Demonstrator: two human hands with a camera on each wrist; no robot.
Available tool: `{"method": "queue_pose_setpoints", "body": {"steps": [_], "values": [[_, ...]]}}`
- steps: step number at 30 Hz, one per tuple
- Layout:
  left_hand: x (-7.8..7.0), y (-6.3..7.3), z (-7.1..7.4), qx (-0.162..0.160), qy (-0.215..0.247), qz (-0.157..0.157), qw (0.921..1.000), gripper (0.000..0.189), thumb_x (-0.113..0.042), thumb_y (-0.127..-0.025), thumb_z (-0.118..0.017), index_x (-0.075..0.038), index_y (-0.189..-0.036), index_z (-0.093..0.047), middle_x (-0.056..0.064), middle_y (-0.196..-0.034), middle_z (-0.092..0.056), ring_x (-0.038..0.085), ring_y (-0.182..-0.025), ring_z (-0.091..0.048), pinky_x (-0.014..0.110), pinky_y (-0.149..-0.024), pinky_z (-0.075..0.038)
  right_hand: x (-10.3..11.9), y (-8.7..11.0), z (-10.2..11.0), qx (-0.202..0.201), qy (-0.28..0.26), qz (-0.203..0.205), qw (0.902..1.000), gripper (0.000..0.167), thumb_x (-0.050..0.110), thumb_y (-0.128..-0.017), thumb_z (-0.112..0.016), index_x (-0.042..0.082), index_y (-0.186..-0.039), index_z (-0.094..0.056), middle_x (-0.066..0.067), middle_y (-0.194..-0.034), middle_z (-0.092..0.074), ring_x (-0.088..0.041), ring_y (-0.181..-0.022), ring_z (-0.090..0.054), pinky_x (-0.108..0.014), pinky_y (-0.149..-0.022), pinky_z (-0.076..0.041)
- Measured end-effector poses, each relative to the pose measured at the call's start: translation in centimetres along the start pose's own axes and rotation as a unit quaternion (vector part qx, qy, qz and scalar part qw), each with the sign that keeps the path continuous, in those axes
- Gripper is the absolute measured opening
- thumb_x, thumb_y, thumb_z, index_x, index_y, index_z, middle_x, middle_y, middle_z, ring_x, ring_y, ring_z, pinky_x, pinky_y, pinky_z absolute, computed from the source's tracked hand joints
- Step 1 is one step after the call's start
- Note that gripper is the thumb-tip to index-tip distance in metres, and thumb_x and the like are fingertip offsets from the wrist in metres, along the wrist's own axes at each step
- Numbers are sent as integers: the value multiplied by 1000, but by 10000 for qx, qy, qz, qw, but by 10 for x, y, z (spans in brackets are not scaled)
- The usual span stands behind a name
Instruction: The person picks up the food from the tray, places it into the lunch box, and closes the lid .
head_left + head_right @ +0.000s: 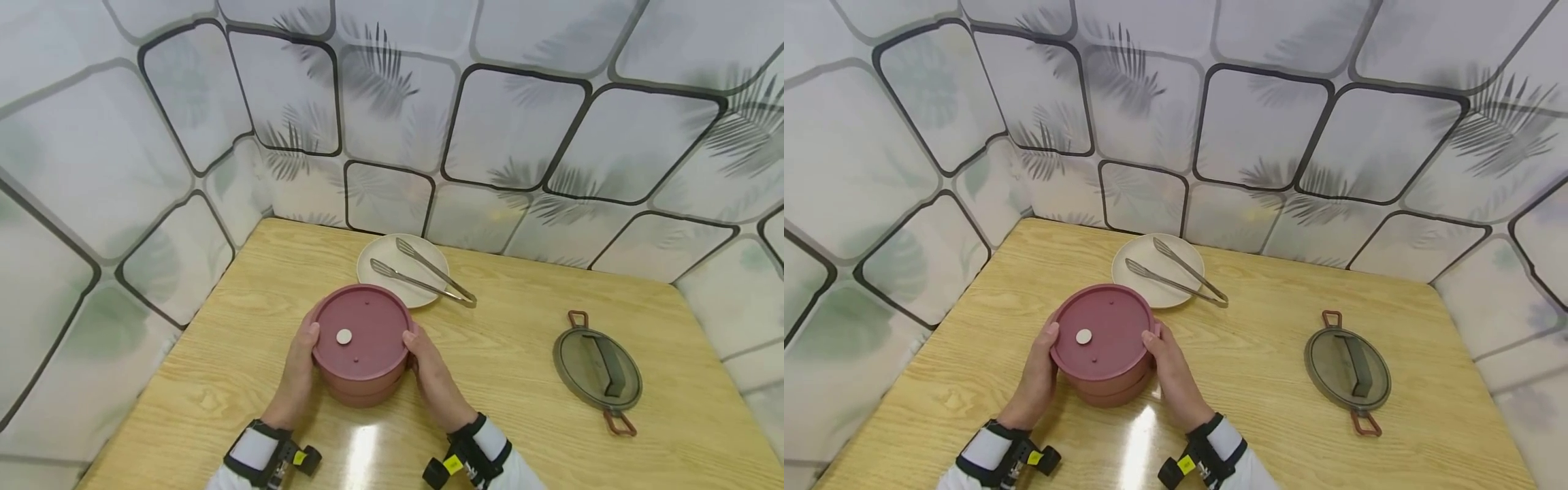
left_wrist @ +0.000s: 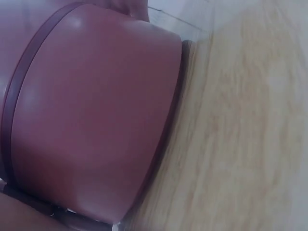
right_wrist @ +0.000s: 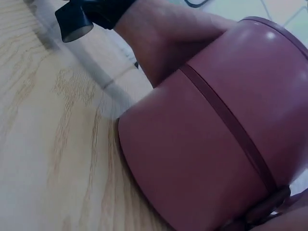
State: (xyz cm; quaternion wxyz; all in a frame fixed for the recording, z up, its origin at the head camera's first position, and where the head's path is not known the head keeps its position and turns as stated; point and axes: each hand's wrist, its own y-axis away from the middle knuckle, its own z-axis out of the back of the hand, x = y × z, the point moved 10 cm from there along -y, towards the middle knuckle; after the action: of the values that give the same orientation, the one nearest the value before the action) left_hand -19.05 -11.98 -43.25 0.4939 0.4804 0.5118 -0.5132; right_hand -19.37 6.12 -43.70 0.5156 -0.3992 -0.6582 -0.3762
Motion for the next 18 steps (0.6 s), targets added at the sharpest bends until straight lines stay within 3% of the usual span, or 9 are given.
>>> {"method": "queue_pose_setpoints", "body": {"steps": [4,6,10,14,18], "values": [[-3,-4,0,62,-75,-166,9998,50,-40,-107,-24,-25,-153,-34,-2,-155,-40,12,-145,-33,12,-113,-27,2,-1,3,-7,82,-8,10000,60,43,-106,-35,17,-158,-19,-3,-163,-22,-18,-152,-14,-49,-125,-8],[-5,-7,1,133,-22,-131,9998,49,-36,-106,-27,-23,-153,-34,0,-155,-40,13,-145,-34,9,-110,-29,4,-4,3,-33,66,-33,10000,59,42,-106,-36,16,-157,-22,-5,-161,-25,-20,-151,-16,-50,-124,-9],[-4,-15,0,366,281,325,9984,48,-31,-104,-36,-22,-151,-39,-1,-153,-43,12,-144,-34,20,-116,-28,10,-11,7,-174,128,-177,9996,61,48,-105,-38,17,-156,-24,-3,-160,-27,-19,-150,-19,-49,-125,-11],[-2,-20,-1,244,561,699,9957,44,-36,-105,-39,-21,-145,-48,-1,-146,-50,10,-140,-38,33,-119,-25,13,-16,8,-201,167,-197,9995,66,52,-104,-38,16,-157,-23,-2,-162,-24,-17,-151,-17,-47,-125,-12],[-5,-22,2,172,473,712,9962,44,-37,-106,-39,-22,-145,-50,-4,-148,-51,8,-141,-39,29,-119,-27,17,-18,7,-30,349,-194,9992,62,47,-106,-38,14,-157,-25,-6,-161,-29,-22,-150,-24,-48,-123,-19]]}}
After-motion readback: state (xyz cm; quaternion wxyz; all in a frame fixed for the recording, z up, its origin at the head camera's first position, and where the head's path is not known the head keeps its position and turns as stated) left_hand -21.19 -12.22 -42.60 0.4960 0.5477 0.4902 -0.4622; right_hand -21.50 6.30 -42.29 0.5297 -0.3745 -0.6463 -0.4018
